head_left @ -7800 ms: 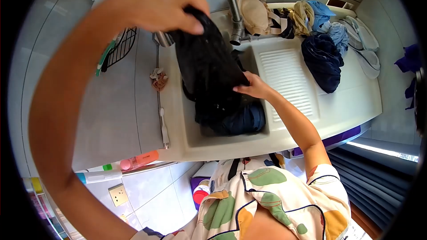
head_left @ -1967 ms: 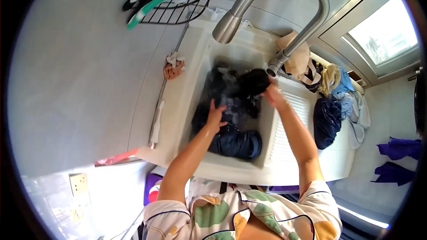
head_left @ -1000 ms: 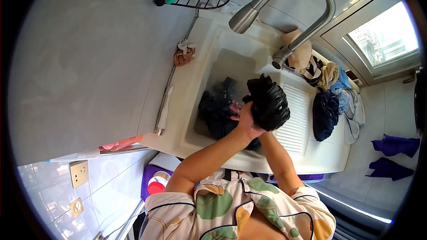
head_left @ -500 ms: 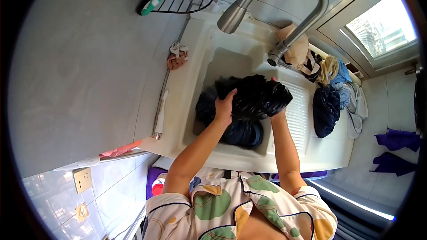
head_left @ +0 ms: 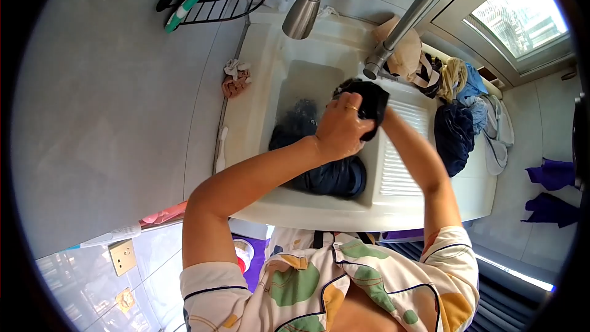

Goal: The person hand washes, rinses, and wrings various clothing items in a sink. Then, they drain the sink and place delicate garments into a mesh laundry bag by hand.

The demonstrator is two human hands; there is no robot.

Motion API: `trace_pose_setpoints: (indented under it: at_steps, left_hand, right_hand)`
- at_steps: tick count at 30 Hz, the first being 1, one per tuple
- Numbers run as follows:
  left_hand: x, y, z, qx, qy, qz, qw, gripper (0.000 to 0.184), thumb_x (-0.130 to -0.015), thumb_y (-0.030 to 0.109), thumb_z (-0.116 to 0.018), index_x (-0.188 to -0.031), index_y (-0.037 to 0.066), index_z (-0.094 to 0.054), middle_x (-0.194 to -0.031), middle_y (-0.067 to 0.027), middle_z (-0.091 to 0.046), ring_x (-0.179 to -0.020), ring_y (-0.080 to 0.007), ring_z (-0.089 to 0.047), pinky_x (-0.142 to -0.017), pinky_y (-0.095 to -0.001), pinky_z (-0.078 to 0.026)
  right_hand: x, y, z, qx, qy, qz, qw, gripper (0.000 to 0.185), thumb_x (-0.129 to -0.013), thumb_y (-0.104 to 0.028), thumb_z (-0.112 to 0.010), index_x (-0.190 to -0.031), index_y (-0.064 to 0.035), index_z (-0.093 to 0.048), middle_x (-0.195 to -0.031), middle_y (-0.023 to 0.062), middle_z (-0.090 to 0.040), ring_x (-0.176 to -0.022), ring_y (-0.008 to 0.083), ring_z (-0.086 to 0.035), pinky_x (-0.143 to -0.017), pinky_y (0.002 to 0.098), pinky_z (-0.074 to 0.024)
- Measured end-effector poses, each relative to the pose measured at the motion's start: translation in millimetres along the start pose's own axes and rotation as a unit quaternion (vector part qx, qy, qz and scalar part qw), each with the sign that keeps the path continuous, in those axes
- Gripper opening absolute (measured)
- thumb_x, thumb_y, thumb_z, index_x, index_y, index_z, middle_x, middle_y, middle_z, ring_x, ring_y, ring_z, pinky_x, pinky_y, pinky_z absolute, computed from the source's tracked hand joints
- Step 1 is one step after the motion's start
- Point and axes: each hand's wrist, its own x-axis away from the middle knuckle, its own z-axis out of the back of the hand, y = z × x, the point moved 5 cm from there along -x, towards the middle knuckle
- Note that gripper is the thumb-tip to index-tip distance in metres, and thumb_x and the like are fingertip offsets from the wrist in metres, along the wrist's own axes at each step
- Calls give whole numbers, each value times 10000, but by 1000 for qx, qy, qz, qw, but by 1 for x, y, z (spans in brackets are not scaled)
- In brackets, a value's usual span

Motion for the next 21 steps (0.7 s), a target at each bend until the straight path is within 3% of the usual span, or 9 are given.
trace_pose_setpoints:
  at_steps: [1,2,5,9,14,15,17,19,21]
  left_hand:
    - [-1,7,-1,-23,-25,-27,999,187,-509,185,-650,-685,159,-590,-805,-102,-372,-791,-273,-402,-610,-338,-369]
    - [0,11,-4,-22,-27,-27,999,187,-509,185,-650,-685,159,-590,-805,-102,-372,-791,-273,-402,-610,-338,-369]
    - [4,27,-18,-150,16,-119,981,40,-624,212,-508,-606,186,-533,-769,-56,-357,-698,-215,-365,-521,-289,-316]
    - [28,21,-51,-142,-82,-154,974,37,-620,213,-522,-631,182,-540,-777,-71,-378,-674,-219,-392,-442,-273,-317]
    - [22,8,-55,-80,-183,-126,972,171,-588,216,-605,-747,174,-559,-862,-111,-406,-751,-252,-442,-537,-304,-403]
    - [8,5,-49,-50,-190,-88,976,272,-568,220,-630,-821,169,-543,-884,-120,-408,-784,-263,-448,-582,-316,-415]
    - [-27,5,-41,49,-159,-2,986,469,-547,235,-667,-973,156,-487,-923,-143,-409,-838,-280,-453,-655,-330,-427]
    - [-60,4,-35,217,-114,9,970,705,-586,276,-682,-1178,145,-323,-984,-146,-405,-892,-269,-446,-725,-317,-407]
    - [-71,-7,-45,514,-165,120,833,807,-622,291,-692,-1256,145,-215,-1060,-100,-373,-989,-213,-391,-826,-335,-352]
  right_hand:
    - [0,43,-4,-289,23,-164,943,283,-739,-197,-531,-972,-37,-523,-949,62,-547,-860,172,-518,-765,288,-413]
    - [4,66,-15,-544,44,-308,779,373,-770,-281,-519,-1045,-30,-491,-1003,50,-536,-898,166,-512,-806,310,-404]
    - [-35,16,-2,-187,-33,-390,901,307,-709,-219,-505,-943,-23,-531,-914,101,-552,-843,230,-527,-748,327,-417]
    - [-53,-20,-18,186,-76,-435,878,239,-627,-137,-487,-807,-13,-584,-796,168,-573,-770,316,-547,-670,348,-433]
    - [-9,17,-26,78,-10,-501,862,250,-615,-130,-473,-779,27,-578,-820,137,-600,-768,280,-571,-665,339,-439]
    - [21,48,-30,-46,-155,-172,972,289,-672,-215,-495,-858,-8,-575,-840,115,-596,-756,256,-574,-660,364,-440]
    - [38,34,-29,-178,-78,-177,965,303,-678,-235,-494,-877,-20,-570,-849,111,-594,-763,254,-571,-661,366,-440]
    - [65,4,-36,-424,94,-150,888,330,-690,-275,-491,-914,-42,-558,-866,105,-590,-778,250,-565,-663,371,-439]
    - [92,-17,-35,-619,266,-69,736,359,-702,-315,-488,-952,-64,-546,-884,99,-586,-794,247,-559,-666,377,-439]
